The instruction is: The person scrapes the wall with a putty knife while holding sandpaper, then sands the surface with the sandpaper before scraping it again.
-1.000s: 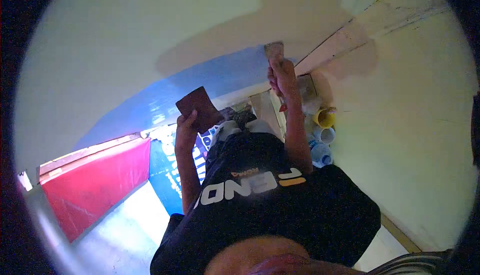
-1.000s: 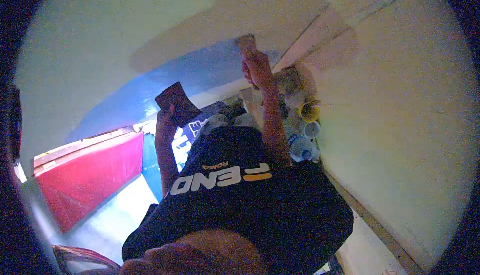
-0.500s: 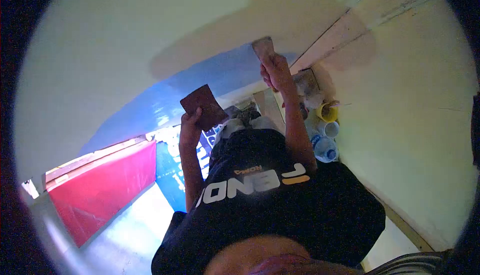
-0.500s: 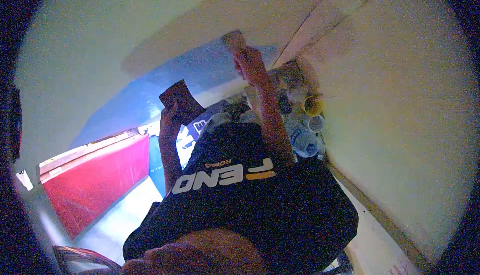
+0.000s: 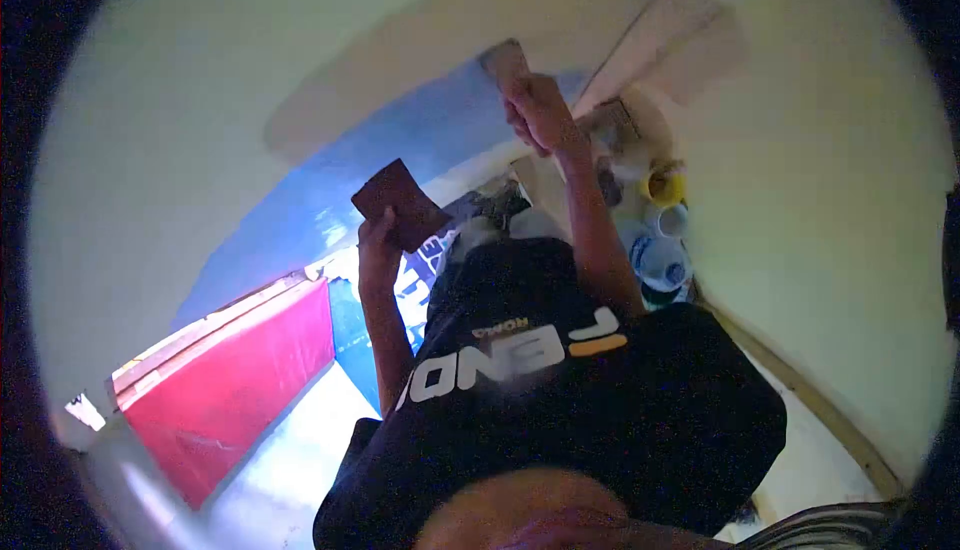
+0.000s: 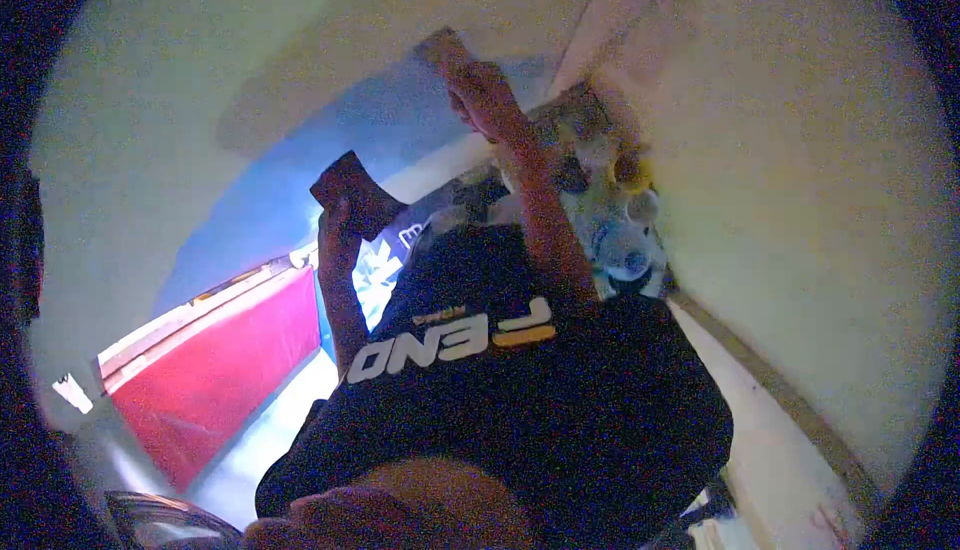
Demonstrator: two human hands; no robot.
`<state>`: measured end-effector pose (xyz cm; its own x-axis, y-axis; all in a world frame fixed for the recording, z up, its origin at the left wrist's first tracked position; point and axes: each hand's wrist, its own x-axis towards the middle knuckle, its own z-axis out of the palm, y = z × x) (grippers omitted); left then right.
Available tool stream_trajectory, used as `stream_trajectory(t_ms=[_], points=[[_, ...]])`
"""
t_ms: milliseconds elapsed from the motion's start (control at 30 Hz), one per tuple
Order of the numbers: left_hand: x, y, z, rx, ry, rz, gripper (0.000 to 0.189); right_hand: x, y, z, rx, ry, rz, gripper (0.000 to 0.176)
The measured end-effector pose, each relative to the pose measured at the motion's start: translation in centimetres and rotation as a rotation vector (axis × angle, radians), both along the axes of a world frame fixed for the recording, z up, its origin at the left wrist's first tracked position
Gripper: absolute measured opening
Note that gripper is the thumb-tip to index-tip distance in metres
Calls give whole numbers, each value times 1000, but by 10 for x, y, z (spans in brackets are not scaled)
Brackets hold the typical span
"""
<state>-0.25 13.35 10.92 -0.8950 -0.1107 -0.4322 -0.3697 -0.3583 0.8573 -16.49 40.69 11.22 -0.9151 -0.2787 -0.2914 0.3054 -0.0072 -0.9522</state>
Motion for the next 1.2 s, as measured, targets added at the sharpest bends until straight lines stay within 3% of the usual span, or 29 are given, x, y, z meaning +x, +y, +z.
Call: stream_trajectory(t_ms=[67, 167, 267, 300, 400, 433, 567, 833, 1067, 1133, 1200], points=[[4, -7, -9, -4, -53, 31, 38, -5, -8, -2, -37, 68, -37, 43], [3, 1, -16, 142, 27, 156, 37, -4, 5, -19, -17, -113, -57, 45], [9, -12, -21, 67, -26, 14, 35, -22, -1, -16, 9, 126, 55, 44], [7, -17, -20, -166, -49, -90, 34, -17, -1, -18, -10, 97, 39, 44], [7, -4, -22, 46, -6, 123, 32, -21, 13, -23, -48, 90, -5, 43], [9, 0, -21, -53, -9, 119, 33, -18, 17, -27, -48, 102, -9, 43], [14, -15, -37, 70, -20, 104, 36, -10, 16, -26, -35, 88, -42, 42], [14, -20, -38, -40, -22, 125, 39, -19, 12, -30, -68, 91, -21, 43], [14, -15, -35, 169, 47, 137, 49, -15, 19, -35, -40, 73, -115, 44], [14, -15, -31, 144, 67, 202, 48, -22, 6, -15, -66, 135, -71, 44], [22, -24, -40, -67, 21, 72, 44, -5, 7, -19, -57, 109, -70, 45]])
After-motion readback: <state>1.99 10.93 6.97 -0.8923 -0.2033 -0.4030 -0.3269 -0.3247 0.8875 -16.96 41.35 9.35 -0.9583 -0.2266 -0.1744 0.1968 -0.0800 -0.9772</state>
